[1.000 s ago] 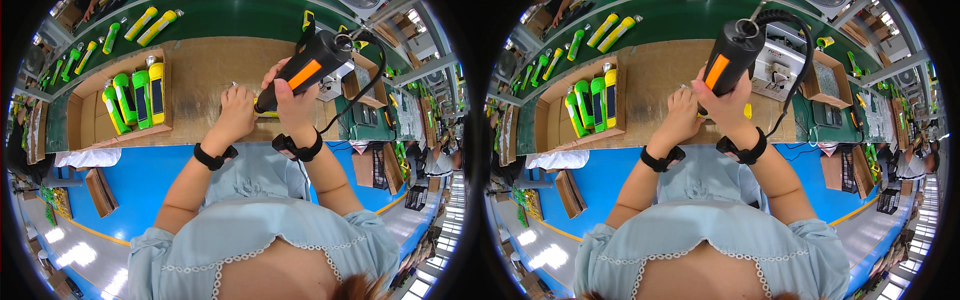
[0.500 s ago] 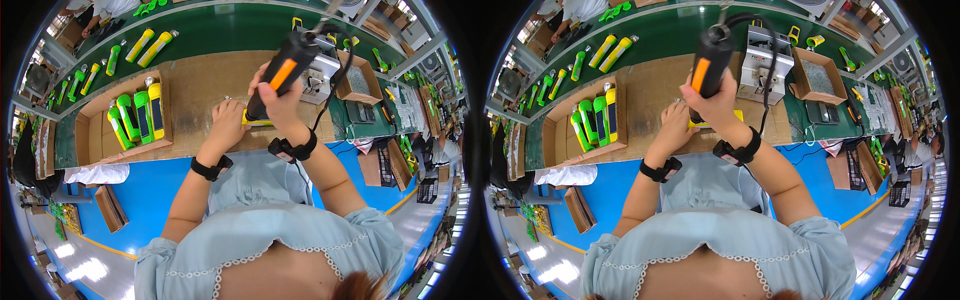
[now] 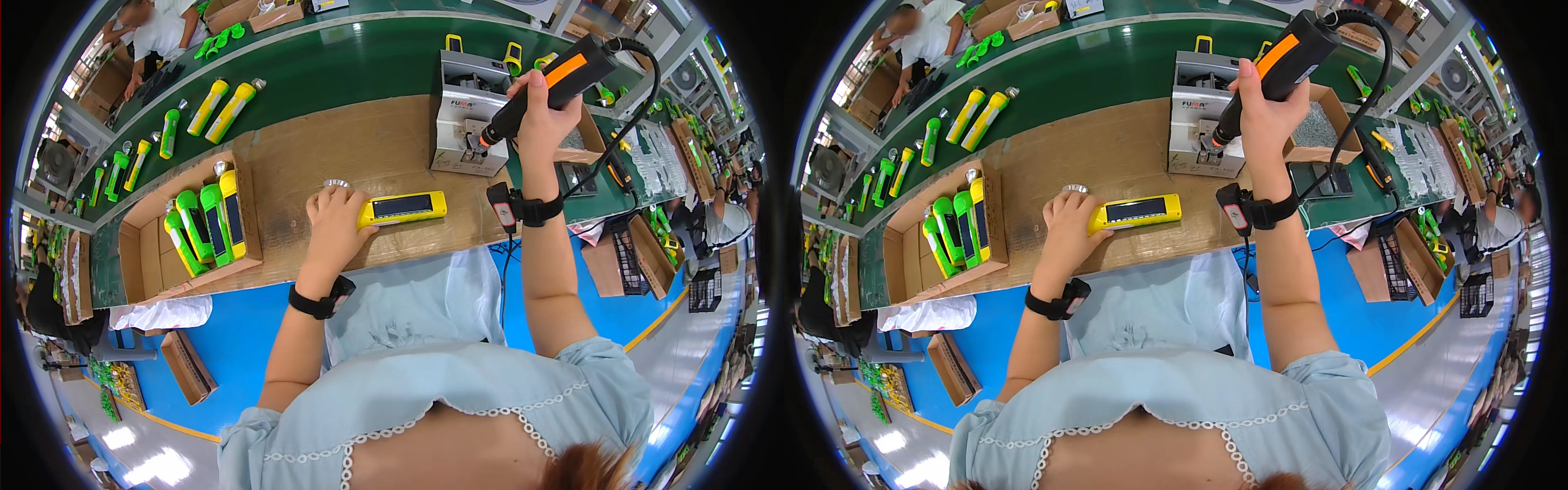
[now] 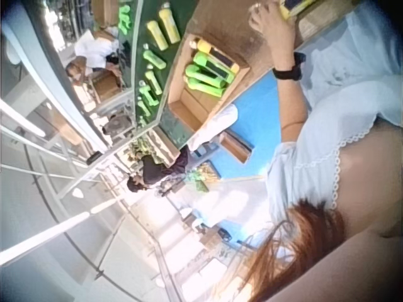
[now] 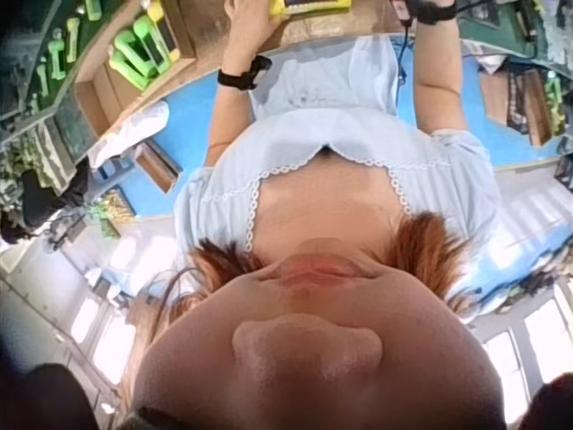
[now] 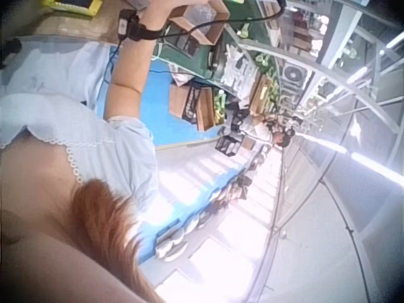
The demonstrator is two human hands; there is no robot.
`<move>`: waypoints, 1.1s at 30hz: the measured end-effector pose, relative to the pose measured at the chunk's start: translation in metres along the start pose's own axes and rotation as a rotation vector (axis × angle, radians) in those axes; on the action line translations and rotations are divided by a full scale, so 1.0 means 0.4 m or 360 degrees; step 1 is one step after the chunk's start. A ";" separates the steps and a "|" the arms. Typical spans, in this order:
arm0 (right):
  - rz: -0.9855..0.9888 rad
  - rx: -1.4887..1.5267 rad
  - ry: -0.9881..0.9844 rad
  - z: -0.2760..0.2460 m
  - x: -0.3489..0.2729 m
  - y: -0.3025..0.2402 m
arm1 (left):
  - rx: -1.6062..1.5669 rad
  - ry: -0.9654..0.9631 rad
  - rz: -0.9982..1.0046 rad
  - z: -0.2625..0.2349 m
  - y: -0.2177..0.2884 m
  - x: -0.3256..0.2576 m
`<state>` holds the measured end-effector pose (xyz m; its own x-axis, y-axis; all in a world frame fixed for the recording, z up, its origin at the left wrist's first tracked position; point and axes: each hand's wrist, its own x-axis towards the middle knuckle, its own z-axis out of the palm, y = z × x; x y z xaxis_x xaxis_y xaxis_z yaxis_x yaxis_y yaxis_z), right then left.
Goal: Assembling the internal components of flashlights and securing the housings with an electric screwdriver.
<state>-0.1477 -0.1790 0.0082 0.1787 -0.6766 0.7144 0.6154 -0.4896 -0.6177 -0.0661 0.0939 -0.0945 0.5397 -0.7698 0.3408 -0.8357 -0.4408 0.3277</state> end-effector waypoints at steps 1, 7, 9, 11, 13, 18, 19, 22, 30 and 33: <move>0.0051 0.0052 -0.0014 -0.003 0.001 0.006 | 0.0018 -0.0019 0.0004 -0.003 -0.002 0.002; 0.0149 -0.0223 -0.0252 0.023 0.007 0.007 | 0.0043 -0.0046 0.0101 -0.003 -0.014 0.003; 0.0175 -0.0213 -0.0313 0.036 -0.002 -0.002 | 0.0042 -0.0053 0.0074 0.005 -0.013 -0.006; 0.0437 -0.0019 -0.0440 0.051 -0.035 -0.022 | 0.0043 -0.0058 0.0035 0.008 -0.014 -0.012; 0.0437 0.0155 -0.0451 0.074 -0.088 -0.034 | -0.0010 0.0003 0.0080 0.014 -0.013 -0.011; 0.0470 0.0576 -0.0498 0.173 -0.202 -0.052 | -0.0052 0.0044 0.0071 0.020 -0.020 -0.010; 0.0471 0.0590 -0.0515 0.192 -0.211 -0.053 | -0.0062 0.0077 0.0085 0.022 -0.022 -0.013; 0.0531 0.0533 -0.0554 0.230 -0.227 -0.043 | -0.0060 0.0070 0.0064 0.026 -0.025 -0.022; 0.0550 0.0480 -0.0617 0.263 -0.255 -0.028 | -0.0128 0.0111 0.0065 0.033 -0.029 -0.024; 0.0559 0.0403 -0.0633 0.272 -0.270 -0.018 | -0.0147 0.0137 0.0060 0.033 -0.029 -0.025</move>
<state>-0.0881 -0.0425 -0.0288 0.6493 -0.4920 0.5800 0.6228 -0.0937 -0.7767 -0.0630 0.1006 -0.1132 0.5179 -0.7409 0.4275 -0.8449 -0.3648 0.3913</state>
